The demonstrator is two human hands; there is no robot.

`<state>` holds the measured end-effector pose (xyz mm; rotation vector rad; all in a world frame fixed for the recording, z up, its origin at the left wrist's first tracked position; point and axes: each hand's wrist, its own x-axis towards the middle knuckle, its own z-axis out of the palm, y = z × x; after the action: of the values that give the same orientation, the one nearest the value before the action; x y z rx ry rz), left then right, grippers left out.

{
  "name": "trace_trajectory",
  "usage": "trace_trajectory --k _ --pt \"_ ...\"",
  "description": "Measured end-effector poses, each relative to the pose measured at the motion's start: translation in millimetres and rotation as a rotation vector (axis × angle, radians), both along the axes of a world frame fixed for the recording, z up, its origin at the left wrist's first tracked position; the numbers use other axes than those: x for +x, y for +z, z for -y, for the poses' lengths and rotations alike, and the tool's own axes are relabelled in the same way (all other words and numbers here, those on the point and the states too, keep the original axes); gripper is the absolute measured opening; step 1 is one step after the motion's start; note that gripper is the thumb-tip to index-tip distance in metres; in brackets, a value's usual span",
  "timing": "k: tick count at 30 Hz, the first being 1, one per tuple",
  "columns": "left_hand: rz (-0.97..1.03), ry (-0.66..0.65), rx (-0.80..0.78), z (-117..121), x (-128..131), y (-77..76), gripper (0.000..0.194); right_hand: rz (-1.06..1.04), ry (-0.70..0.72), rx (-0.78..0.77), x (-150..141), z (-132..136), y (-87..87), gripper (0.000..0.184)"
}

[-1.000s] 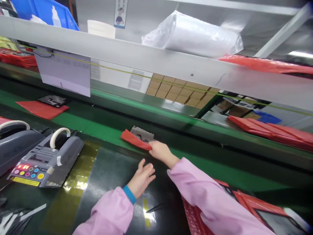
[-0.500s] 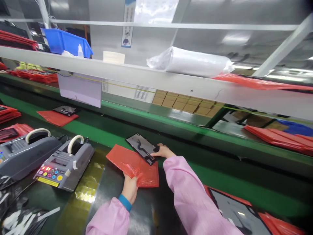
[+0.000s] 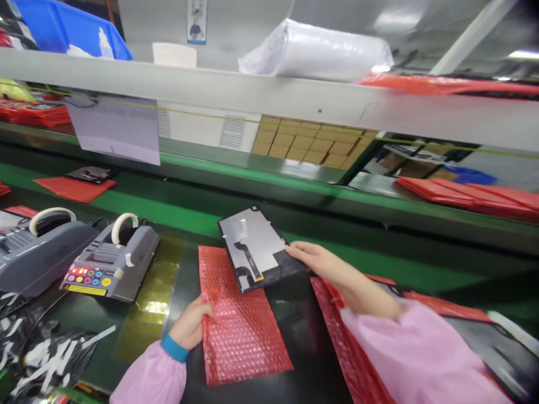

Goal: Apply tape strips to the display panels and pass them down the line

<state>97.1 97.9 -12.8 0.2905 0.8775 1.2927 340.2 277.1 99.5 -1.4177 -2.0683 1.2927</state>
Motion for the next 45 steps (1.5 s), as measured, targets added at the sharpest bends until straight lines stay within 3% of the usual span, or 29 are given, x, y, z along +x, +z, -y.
trace_trajectory --k 2,5,8,10,13,16,19,22,26,29,33,35,37,39,41,43,45 --pt "0.029 -0.009 -0.031 5 -2 3.5 0.033 -0.131 -0.073 -0.046 5 52 -26.1 0.054" --pt "0.097 -0.047 -0.048 13 -5 9.7 0.042 -0.129 -0.101 -0.015 -2 119 -72.1 0.049" --pt "0.103 -0.038 -0.081 23 -8 12.5 0.058 0.074 -0.073 0.258 -3 156 -105.0 0.039" --pt "-0.008 0.037 -0.125 31 -9 11.4 0.061 0.303 -0.096 0.503 5 163 -114.1 0.038" --pt "-0.203 0.149 -0.122 41 -9 9.1 0.068 0.654 -0.137 0.713 24 159 -115.4 0.055" --pt "-0.326 0.180 -0.090 48 -10 9.2 0.065 0.865 -0.117 0.730 35 146 -115.0 0.062" --pt "-0.446 0.228 -0.077 53 -12 8.3 0.060 0.928 -0.097 0.689 36 136 -116.7 0.056" --pt "-0.555 0.296 -0.085 58 -12 3.1 0.058 0.816 -0.117 0.703 36 135 -113.4 0.045" --pt "-0.714 0.357 -0.043 69 -8 -3.8 0.073 0.287 -0.321 0.826 41 151 -96.3 0.023" --pt "-0.923 0.335 0.086 82 -5 -3.0 0.076 0.015 -0.407 0.715 47 164 -87.6 0.015" --pt "-1.186 0.134 0.258 100 -4 2.0 0.057 0.013 -0.308 0.541 48 168 -95.4 0.020" --pt "-1.204 0.037 0.308 106 -5 4.0 0.051 0.049 -0.231 0.486 45 167 -100.0 0.025" --pt "-1.191 0.028 0.289 108 -11 6.0 0.045 0.070 -0.218 0.436 44 168 -99.2 0.030" --pt "-1.146 0.147 0.203 108 -25 9.0 0.037 0.098 -0.265 0.450 52 172 -93.0 0.034" --pt "-1.052 0.362 0.107 106 -50 12.9 0.031 0.146 -0.313 0.489 67 177 -85.9 0.035" --pt "-0.942 0.582 0.048 106 -83 17.6 0.035 0.195 -0.314 0.487 87 180 -82.9 0.035" --pt "-0.949 0.722 0.006 109 -117 23.1 0.044 0.198 -0.271 0.449 103 180 -85.0 0.035"
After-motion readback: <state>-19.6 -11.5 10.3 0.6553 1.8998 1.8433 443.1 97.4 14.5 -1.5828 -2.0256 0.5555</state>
